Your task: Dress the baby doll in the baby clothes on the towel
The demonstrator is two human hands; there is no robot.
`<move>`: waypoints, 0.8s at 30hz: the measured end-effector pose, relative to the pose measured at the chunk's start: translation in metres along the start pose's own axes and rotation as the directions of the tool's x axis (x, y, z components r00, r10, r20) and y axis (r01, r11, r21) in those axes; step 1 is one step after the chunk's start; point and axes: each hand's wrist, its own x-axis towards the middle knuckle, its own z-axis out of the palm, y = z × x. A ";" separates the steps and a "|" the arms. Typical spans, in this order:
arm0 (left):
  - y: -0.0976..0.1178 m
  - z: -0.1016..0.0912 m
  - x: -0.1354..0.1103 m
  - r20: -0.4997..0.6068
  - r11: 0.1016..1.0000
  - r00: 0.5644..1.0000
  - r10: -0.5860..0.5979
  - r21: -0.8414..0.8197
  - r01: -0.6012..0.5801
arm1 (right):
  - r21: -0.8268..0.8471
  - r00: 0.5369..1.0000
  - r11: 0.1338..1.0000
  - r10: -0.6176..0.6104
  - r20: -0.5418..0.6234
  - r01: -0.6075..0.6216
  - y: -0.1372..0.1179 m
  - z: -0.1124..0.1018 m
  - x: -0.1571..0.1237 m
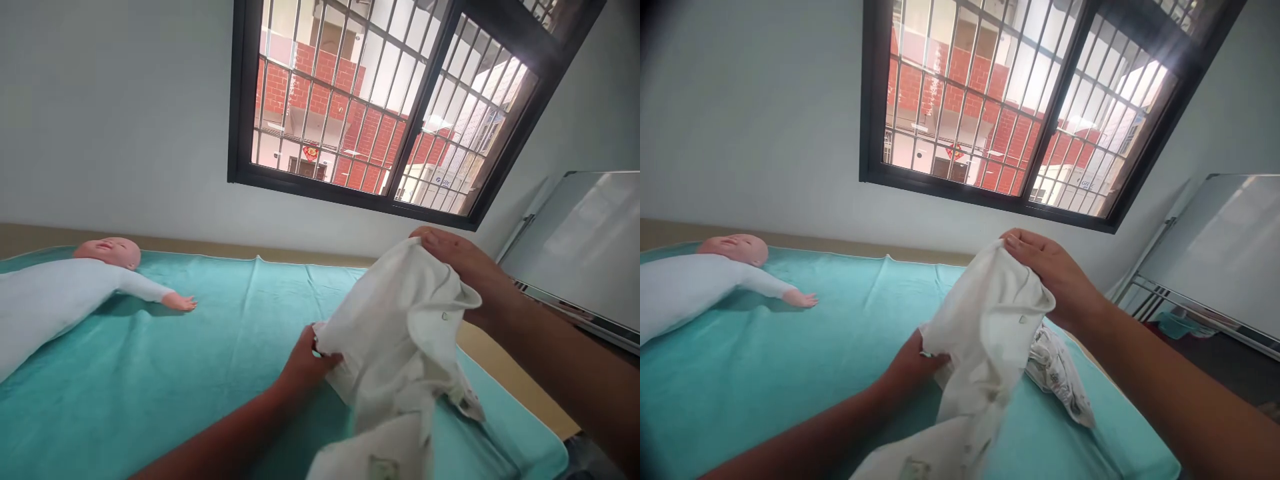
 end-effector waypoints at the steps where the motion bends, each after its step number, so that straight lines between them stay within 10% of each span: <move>1: 0.002 -0.006 0.005 -0.088 0.999 0.996 0.025 0.041 -0.022 | 0.001 0.999 0.999 0.039 -0.013 -0.039 0.008 -0.010 0.003; 4: 0.013 -0.035 0.022 -0.372 0.970 0.908 0.190 0.213 -0.116 | -0.128 0.989 0.989 0.063 -0.134 -0.081 0.033 -0.045 0.013; 6: 0.018 -0.060 0.033 -0.453 0.850 0.766 0.455 0.478 -0.222 | -0.389 0.968 0.920 -0.056 -0.246 -0.046 0.050 -0.066 0.017; 9: 0.015 -0.097 0.043 -0.145 0.427 0.643 0.752 0.851 -0.307 | -0.754 0.962 0.657 -0.212 -0.170 0.011 0.078 -0.079 0.013; 13: -0.003 -0.127 0.044 0.300 0.078 0.736 0.606 0.899 -0.431 | -0.807 0.992 0.583 0.020 0.127 0.091 0.123 -0.052 -0.019; 18: -0.008 -0.134 0.040 0.475 0.186 0.841 0.260 0.830 -0.526 | -0.786 0.762 0.559 0.379 0.525 0.264 0.165 -0.004 -0.077; 24: 0.011 -0.104 0.030 0.644 0.139 0.731 0.226 0.722 -0.678 | -0.808 0.760 0.549 0.427 0.490 0.212 0.167 0.010 -0.089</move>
